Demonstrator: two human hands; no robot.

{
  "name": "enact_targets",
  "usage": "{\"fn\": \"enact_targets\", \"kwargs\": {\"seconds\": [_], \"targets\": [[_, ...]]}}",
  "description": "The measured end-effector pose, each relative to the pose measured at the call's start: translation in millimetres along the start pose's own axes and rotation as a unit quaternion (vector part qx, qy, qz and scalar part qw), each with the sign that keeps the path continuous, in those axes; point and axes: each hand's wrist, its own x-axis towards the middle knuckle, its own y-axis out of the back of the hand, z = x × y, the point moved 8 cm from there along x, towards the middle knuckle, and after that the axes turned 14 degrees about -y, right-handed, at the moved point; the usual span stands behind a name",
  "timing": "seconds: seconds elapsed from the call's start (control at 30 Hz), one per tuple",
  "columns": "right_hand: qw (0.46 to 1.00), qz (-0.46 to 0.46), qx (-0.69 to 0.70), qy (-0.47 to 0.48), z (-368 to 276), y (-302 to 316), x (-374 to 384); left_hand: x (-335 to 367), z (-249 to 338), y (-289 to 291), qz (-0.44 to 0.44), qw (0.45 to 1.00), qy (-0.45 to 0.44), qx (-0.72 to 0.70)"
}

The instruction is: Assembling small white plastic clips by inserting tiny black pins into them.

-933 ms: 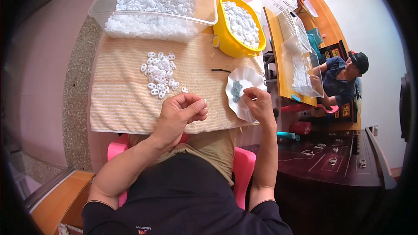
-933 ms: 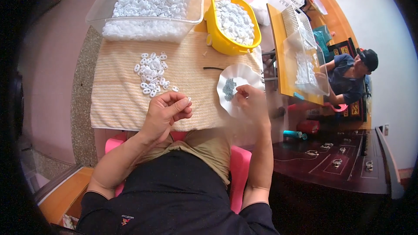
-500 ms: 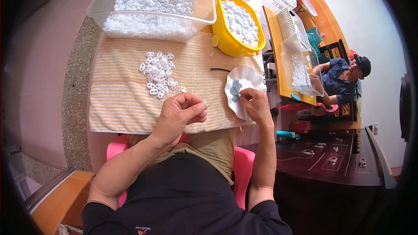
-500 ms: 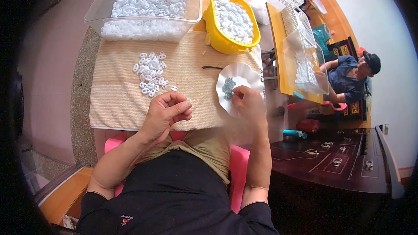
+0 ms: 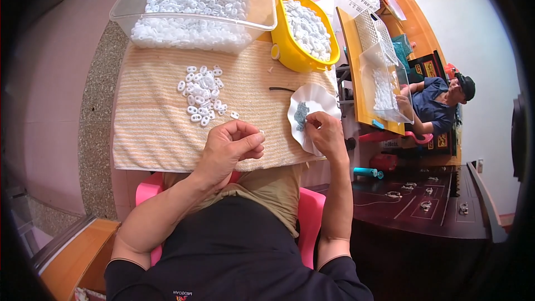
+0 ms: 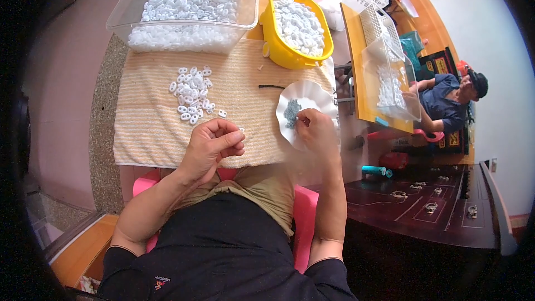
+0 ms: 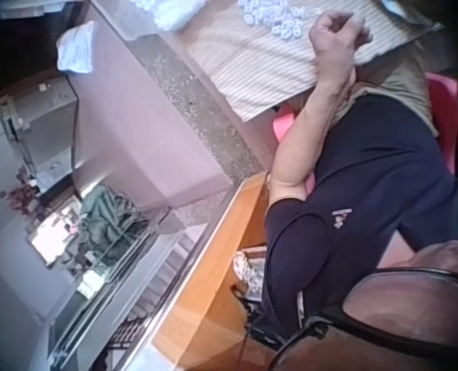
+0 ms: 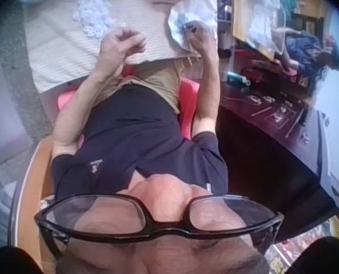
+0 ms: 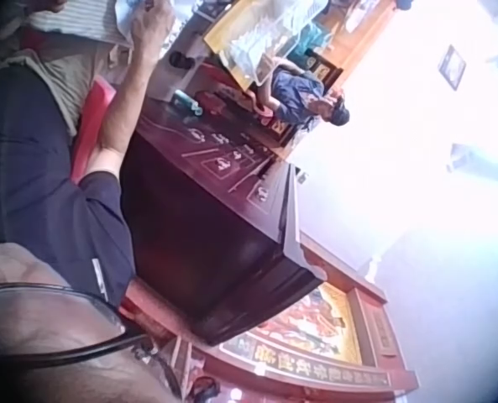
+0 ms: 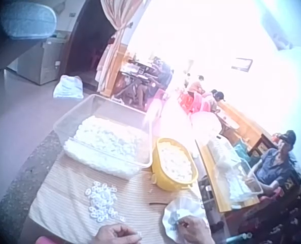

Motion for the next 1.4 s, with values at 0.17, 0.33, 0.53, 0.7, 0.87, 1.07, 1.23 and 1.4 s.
{"fn": "enact_targets", "kwargs": {"seconds": [0.17, 0.33, 0.53, 0.7, 0.87, 1.07, 1.23, 1.4], "targets": [[1.0, -0.015, -0.01, -0.013, -4, 0, 2, 0, -1, 1, -0.001, 1.0, 0.001, 0.0], [0.999, -0.024, -0.037, -0.018, -6, 2, 3, 0, -3, 1, -0.002, 1.0, 0.003, -0.005], [0.996, -0.041, -0.083, -0.011, -6, 2, 3, -1, 2, 0, 0.016, 1.0, -0.009, -0.01], [0.994, -0.06, -0.08, -0.038, -4, 0, -2, 0, -2, 2, 0.015, 1.0, -0.003, -0.017], [0.999, -0.015, -0.013, -0.032, 4, 6, -9, -1, -4, 3, 0.008, 1.0, 0.001, -0.012], [0.995, -0.009, 0.098, -0.032, 14, 6, -14, 0, -6, 2, 0.014, 1.0, 0.013, -0.013], [0.951, -0.097, 0.29, -0.04, -7, -13, -26, -1, -9, 4, 0.018, 0.999, 0.024, -0.01], [0.898, -0.171, 0.404, -0.037, -42, -42, -41, -1, -11, 5, 0.026, 0.999, 0.031, -0.022]]}}
